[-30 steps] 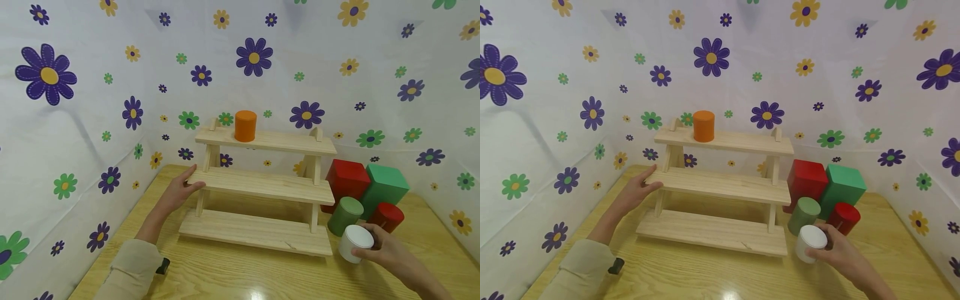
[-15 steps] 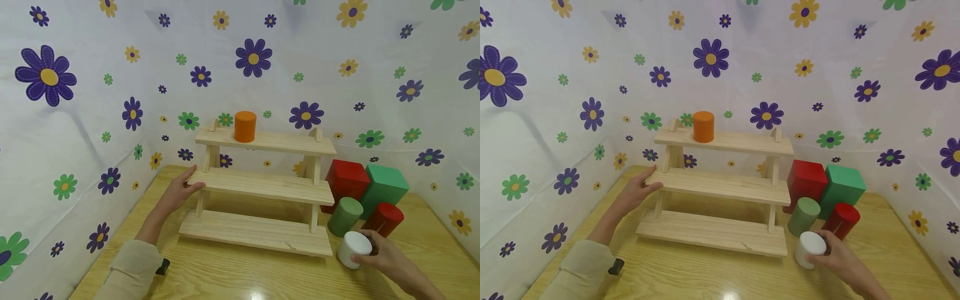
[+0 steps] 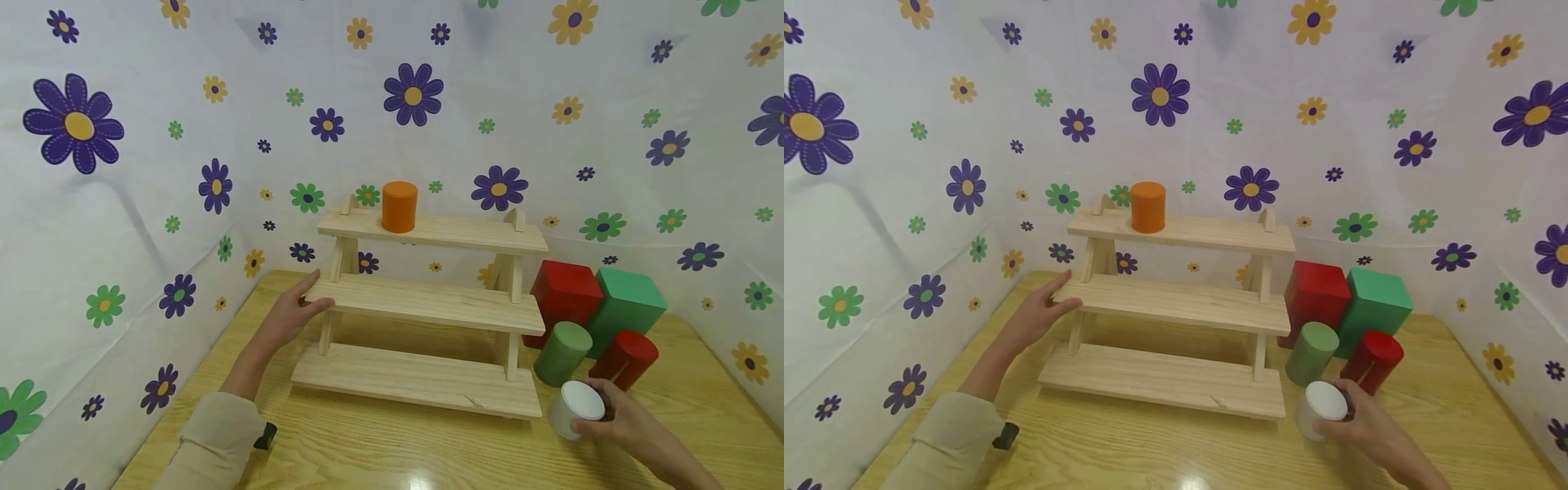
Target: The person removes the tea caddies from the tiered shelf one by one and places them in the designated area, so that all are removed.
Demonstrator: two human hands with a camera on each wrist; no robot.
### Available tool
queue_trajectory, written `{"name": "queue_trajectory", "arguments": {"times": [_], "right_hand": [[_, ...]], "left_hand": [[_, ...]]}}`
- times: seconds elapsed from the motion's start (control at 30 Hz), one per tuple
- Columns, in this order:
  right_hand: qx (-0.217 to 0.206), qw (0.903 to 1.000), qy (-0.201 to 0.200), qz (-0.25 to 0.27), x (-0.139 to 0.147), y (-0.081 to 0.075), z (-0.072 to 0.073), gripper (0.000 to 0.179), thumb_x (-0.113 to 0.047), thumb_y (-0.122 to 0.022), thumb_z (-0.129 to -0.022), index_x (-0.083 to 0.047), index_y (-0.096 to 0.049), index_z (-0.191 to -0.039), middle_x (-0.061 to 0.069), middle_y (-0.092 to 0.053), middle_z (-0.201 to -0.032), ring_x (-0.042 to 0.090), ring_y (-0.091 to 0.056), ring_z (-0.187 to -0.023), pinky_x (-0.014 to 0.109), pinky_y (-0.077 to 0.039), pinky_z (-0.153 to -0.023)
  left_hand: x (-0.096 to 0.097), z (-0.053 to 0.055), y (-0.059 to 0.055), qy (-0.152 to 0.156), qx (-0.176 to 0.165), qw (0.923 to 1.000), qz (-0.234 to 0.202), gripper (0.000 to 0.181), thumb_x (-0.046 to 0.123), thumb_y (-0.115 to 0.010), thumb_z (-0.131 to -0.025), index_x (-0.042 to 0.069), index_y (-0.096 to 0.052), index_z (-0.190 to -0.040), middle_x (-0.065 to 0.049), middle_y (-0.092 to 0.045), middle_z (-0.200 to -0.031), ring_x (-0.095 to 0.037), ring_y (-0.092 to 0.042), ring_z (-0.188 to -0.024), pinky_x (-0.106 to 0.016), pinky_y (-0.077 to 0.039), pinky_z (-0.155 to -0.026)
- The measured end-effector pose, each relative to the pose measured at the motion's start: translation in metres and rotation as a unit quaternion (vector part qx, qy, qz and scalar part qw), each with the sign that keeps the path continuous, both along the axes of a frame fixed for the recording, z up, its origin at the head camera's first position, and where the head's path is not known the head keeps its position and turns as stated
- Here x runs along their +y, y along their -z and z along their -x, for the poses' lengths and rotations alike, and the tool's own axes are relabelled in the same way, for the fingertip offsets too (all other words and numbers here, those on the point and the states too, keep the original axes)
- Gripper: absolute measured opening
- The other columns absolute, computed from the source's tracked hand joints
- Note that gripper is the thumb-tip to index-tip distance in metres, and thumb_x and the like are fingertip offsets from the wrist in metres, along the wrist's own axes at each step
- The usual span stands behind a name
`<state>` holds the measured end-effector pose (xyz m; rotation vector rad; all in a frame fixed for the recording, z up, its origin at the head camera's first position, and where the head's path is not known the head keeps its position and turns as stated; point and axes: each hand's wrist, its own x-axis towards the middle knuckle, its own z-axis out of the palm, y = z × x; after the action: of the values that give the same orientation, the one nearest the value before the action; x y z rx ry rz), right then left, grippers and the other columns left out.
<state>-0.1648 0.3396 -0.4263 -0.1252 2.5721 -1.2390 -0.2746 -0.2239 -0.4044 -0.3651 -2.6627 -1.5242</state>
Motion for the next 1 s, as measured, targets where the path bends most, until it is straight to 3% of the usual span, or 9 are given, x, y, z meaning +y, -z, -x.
{"name": "queue_trajectory", "arguments": {"times": [0.17,0.33,0.47,0.6,0.8,1.0], "right_hand": [[0.017,0.9994,0.003,-0.031,-0.002,-0.011,-0.004,0.077,-0.026,-0.068,-0.102,0.017,-0.025,-0.149,0.035,-0.046,-0.141,0.044,-0.057,-0.12,0.041,-0.059,-0.09],[0.07,0.9968,0.006,-0.039,-0.002,-0.028,-0.009,0.063,-0.028,-0.058,-0.108,0.012,-0.033,-0.149,0.035,-0.048,-0.145,0.05,-0.054,-0.126,0.025,-0.057,-0.086],[0.101,0.9945,0.015,-0.022,-0.002,-0.042,-0.011,0.056,-0.026,-0.057,-0.109,0.009,-0.039,-0.148,0.03,-0.053,-0.142,0.016,-0.063,-0.117,0.019,-0.055,-0.081],[0.136,0.9906,0.012,-0.008,-0.006,-0.056,-0.008,0.052,-0.022,-0.058,-0.108,0.008,-0.042,-0.147,0.028,-0.055,-0.14,-0.013,-0.056,-0.104,0.019,-0.056,-0.081],[0.197,0.9805,0.003,0.003,-0.02,-0.076,-0.003,0.051,-0.019,-0.061,-0.107,0.002,-0.043,-0.149,0.016,-0.06,-0.138,-0.013,-0.057,-0.109,0.014,-0.054,-0.082],[0.222,0.975,-0.001,0.015,-0.042,-0.095,0.007,0.053,-0.026,-0.06,-0.107,-0.005,-0.043,-0.153,0.004,-0.06,-0.14,-0.012,-0.054,-0.116,0.01,-0.05,-0.087]], "left_hand": [[-0.001,0.0,0.0,0.001,0.004,1.0,0.003,0.087,0.045,-0.066,-0.101,0.008,-0.02,-0.165,-0.012,-0.018,-0.171,-0.041,-0.041,-0.144,-0.054,-0.04,-0.114],[-0.001,0.0,0.001,0.002,0.004,1.0,0.0,0.087,0.045,-0.066,-0.101,0.009,-0.02,-0.165,-0.012,-0.018,-0.171,-0.041,-0.039,-0.146,-0.053,-0.039,-0.114],[-0.001,0.0,0.001,0.003,0.002,1.0,-0.001,0.088,0.046,-0.066,-0.101,0.009,-0.02,-0.166,-0.011,-0.018,-0.171,-0.04,-0.037,-0.147,-0.053,-0.038,-0.115],[-0.001,-0.001,0.0,0.006,0.005,1.0,-0.002,0.086,0.044,-0.066,-0.102,0.008,-0.02,-0.165,-0.013,-0.018,-0.171,-0.041,-0.037,-0.147,-0.054,-0.038,-0.115],[-0.001,0.0,-0.001,0.008,0.005,0.9999,-0.005,0.083,0.036,-0.066,-0.103,0.005,-0.019,-0.165,-0.017,-0.017,-0.17,-0.043,-0.037,-0.146,-0.056,-0.039,-0.114],[-0.001,0.0,0.0,0.008,0.005,1.0,0.0,0.086,0.044,-0.065,-0.102,0.006,-0.02,-0.165,-0.015,-0.018,-0.17,-0.042,-0.037,-0.146,-0.055,-0.038,-0.115]]}}
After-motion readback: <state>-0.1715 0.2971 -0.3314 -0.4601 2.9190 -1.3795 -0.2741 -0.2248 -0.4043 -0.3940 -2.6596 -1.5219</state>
